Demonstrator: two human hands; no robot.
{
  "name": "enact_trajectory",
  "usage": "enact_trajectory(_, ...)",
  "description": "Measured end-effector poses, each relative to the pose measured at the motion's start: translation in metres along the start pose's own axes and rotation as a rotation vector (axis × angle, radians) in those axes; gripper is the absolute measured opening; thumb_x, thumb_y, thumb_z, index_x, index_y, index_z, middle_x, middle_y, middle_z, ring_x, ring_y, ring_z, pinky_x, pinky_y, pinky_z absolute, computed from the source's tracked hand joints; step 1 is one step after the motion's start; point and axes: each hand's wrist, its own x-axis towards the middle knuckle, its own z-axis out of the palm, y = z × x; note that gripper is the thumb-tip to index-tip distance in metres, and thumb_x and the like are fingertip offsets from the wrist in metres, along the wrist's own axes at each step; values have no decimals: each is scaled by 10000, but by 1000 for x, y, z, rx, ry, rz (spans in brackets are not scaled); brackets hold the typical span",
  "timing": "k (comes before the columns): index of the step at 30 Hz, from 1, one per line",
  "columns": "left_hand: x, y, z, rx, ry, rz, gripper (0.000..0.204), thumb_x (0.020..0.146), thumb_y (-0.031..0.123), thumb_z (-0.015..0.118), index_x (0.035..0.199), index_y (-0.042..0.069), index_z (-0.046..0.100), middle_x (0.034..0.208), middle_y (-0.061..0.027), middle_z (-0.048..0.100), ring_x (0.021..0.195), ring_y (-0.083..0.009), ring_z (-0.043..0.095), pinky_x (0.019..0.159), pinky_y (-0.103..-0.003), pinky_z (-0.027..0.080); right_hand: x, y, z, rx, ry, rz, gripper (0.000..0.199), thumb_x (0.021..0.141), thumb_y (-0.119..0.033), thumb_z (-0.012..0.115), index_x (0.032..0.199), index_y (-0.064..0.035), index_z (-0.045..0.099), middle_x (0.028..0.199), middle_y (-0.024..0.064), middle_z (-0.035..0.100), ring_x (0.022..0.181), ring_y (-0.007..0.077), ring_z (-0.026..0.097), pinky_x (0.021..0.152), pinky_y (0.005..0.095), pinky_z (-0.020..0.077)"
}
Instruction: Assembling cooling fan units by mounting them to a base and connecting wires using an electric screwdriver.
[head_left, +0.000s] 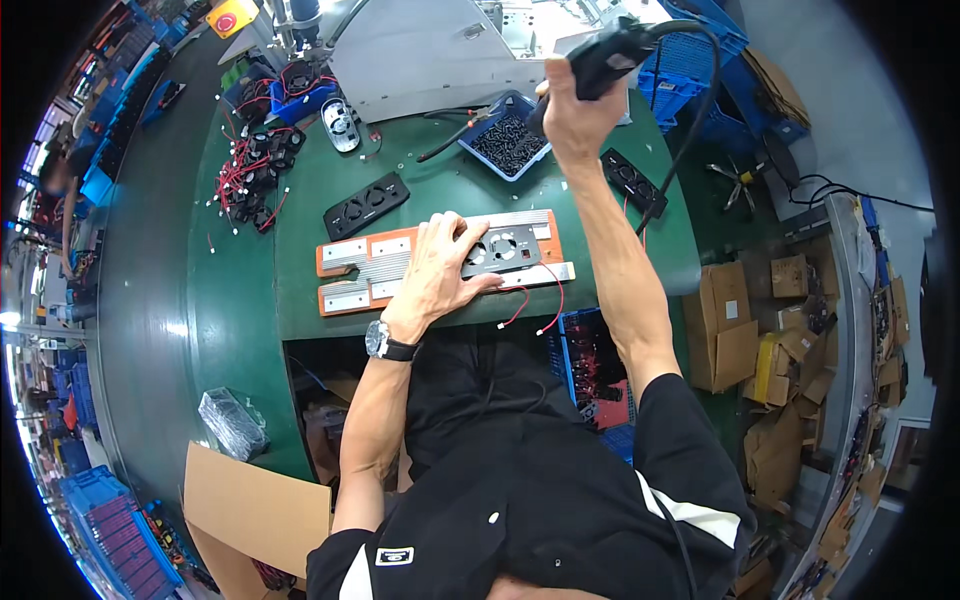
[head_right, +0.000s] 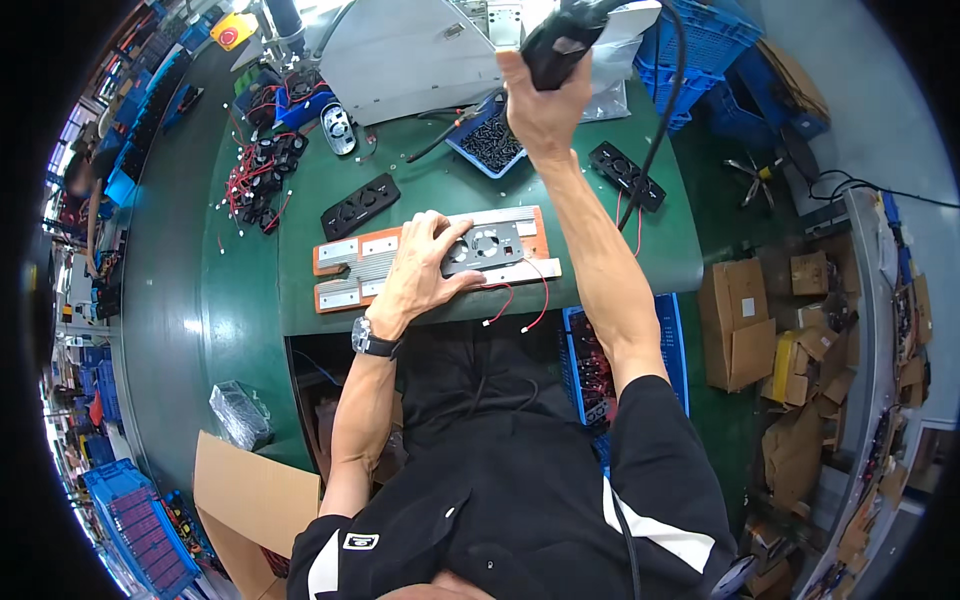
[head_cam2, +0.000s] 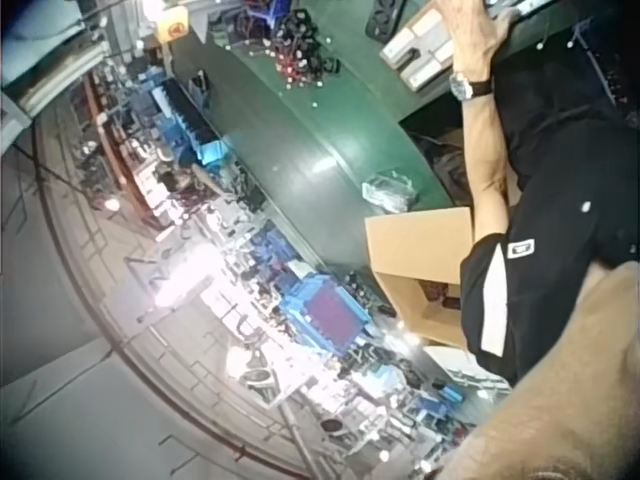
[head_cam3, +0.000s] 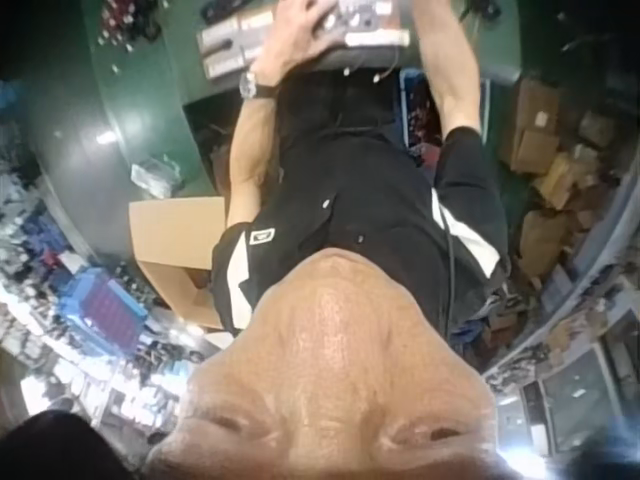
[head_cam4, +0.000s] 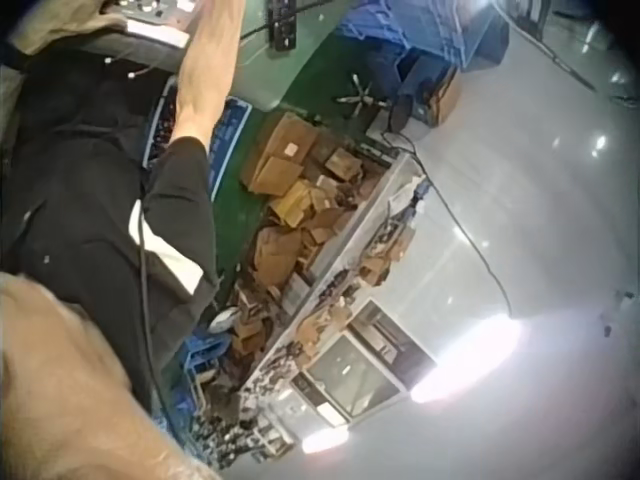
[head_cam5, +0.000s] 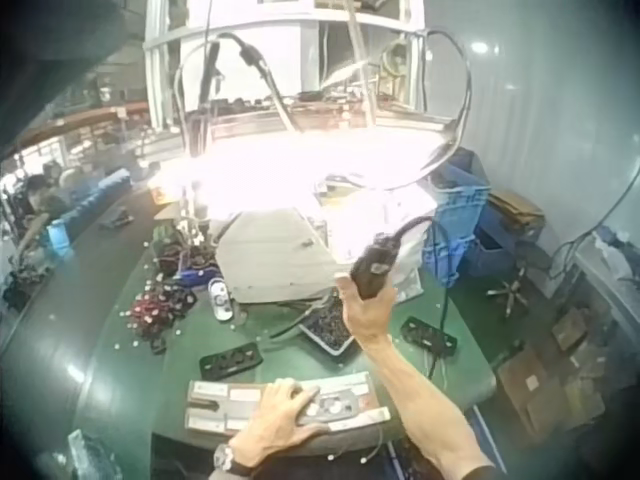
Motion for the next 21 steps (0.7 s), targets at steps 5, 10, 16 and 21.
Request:
enact_trajectory(5, 2, -2, -2, 16, 102, 10, 780, 672, 319, 921, 1348, 48, 642, 1179, -161, 573, 1095, -337, 530, 989, -440, 432, 29, -25, 1, 143, 0, -44, 411, 933, -208, 806, 1129, -2, 509, 789, 55, 639, 604, 150, 643, 570, 280, 566)
enact_trajectory(10, 17, -13, -2, -103, 346, -76, 650, 783, 285, 886, 1336, 37, 652, 1208, -187, 621, 1121, -336, 593, 912, -414, 510, 34, -42, 3, 188, 30, -65, 377, 955, -181, 775, 1144, -4, 501, 790, 69, 637, 597, 153, 640, 575, 292, 588)
enact_trajectory(16, 5, 1, -5, -94, 166, 2, 713, 697, 269, 925, 1318, 41, 661, 1242, -174, 605, 1167, -343, 563, 1022, -445, 459, 12, -7, 4, 51, -51, 101, 364, 918, -209, 823, 1065, -17, 552, 767, 33, 634, 593, 125, 629, 548, 264, 544)
enact_trajectory(21, -6, 1, 11, -51, 90, 9, 694, 677, 205, 922, 1303, 53, 666, 1236, -140, 599, 1194, -334, 531, 1047, -442, 440, -4, 11, 1, 3, -21, 121, 427, 884, -261, 861, 1063, -17, 559, 781, 20, 637, 612, 115, 625, 545, 262, 530)
